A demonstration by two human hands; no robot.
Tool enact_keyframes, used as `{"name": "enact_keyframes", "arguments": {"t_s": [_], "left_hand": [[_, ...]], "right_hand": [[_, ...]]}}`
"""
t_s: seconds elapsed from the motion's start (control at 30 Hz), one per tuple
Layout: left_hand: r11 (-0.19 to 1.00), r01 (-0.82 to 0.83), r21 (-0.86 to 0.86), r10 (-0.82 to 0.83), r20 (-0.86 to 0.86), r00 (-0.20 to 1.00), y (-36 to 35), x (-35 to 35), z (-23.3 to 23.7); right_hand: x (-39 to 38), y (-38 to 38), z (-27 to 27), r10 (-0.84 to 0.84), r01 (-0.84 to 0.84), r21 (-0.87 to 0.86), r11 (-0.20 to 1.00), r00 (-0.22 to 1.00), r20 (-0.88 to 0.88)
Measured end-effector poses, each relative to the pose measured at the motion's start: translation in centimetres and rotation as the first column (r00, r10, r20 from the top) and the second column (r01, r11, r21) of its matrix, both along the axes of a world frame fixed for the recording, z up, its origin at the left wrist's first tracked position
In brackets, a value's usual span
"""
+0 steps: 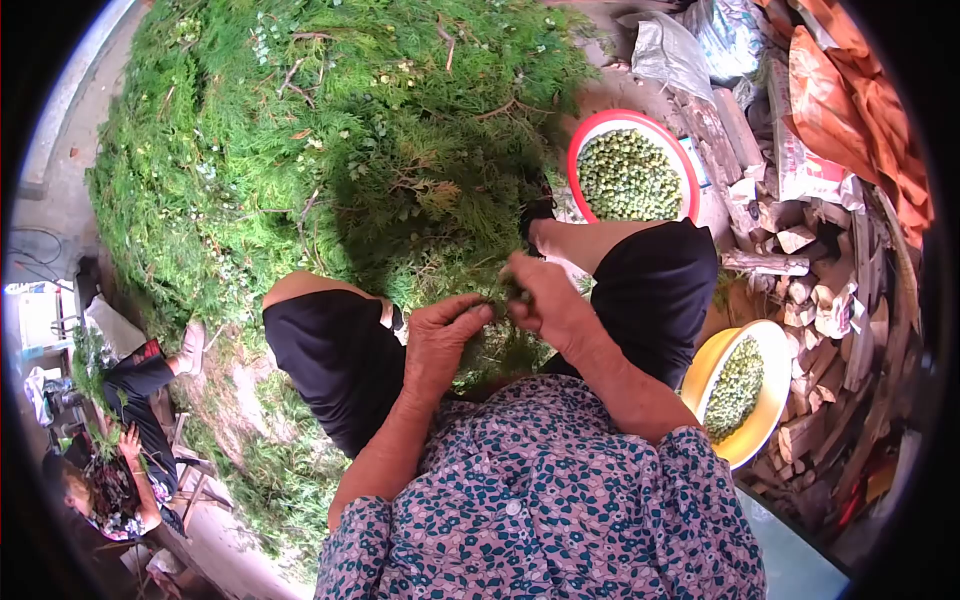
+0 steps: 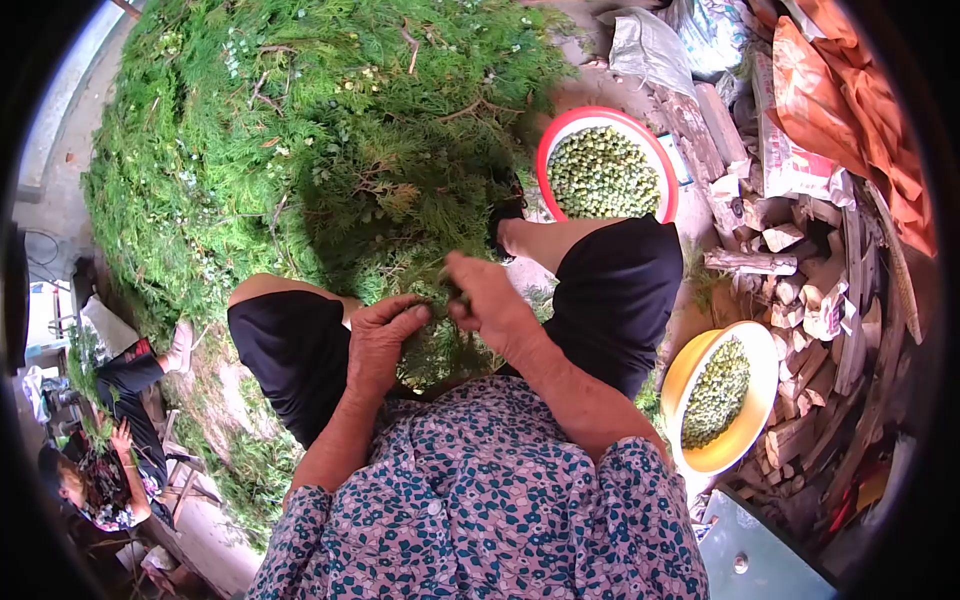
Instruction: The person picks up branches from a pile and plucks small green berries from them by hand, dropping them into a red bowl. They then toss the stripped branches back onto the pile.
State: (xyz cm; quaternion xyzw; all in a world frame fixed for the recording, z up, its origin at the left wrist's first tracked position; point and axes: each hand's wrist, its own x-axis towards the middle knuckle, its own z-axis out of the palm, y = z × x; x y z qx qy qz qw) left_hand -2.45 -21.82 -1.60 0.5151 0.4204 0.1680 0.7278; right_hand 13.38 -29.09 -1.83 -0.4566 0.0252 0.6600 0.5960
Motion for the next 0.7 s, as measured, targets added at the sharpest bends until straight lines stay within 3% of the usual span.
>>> {"name": "enact_keyframes", "arguments": {"t_s": [0.13, 0.23, 0.27, 0.33, 0.37, 0.43, 0.67, 0.7], "left_hand": [[0.994, -0.062, -0.093, 0.070, 0.083, 0.994, 0.1, -0.1, -0.1], [0.986, -0.091, -0.142, 0.109, 0.119, 0.987, 0.3, -0.1, -0.4], [0.985, -0.094, -0.142, 0.111, 0.118, 0.987, 0.3, -0.2, -0.5], [0.981, -0.116, -0.156, 0.139, 0.146, 0.979, 0.3, -0.1, -0.6], [0.981, -0.114, -0.156, 0.137, 0.145, 0.980, 0.3, -0.1, -0.7], [0.984, -0.110, -0.143, 0.133, 0.165, 0.977, 0.3, -0.1, -0.9], [0.994, -0.024, -0.108, 0.035, 0.100, 0.994, 0.5, 0.1, -0.4], [0.986, -0.043, -0.162, 0.065, 0.133, 0.989, 0.5, 0.3, -0.3]], "right_hand": [[0.8, -0.3, 0.1, -0.091, 0.075, 0.120, 0.990, 0.987, 0.132], [1.5, -0.6, -0.2, 0.130, -0.169, 0.182, 0.969, 0.969, 0.209], [1.3, -0.5, 0.1, 0.133, -0.172, 0.182, 0.968, 0.969, 0.209], [0.8, -0.6, 1.1, 0.230, -0.281, 0.050, 0.958, 0.863, 0.450], [0.5, -0.4, 0.7, 0.228, -0.279, 0.050, 0.959, 0.864, 0.450], [-0.2, -0.2, -0.3, 0.057, -0.339, 0.180, 0.923, 0.585, 0.809], [-0.1, -0.5, 0.3, 0.160, -0.323, 0.055, 0.945, 0.600, 0.784], [-0.1, -0.6, 0.1, 0.188, -0.264, 0.067, 0.962, 0.824, 0.534]]}}
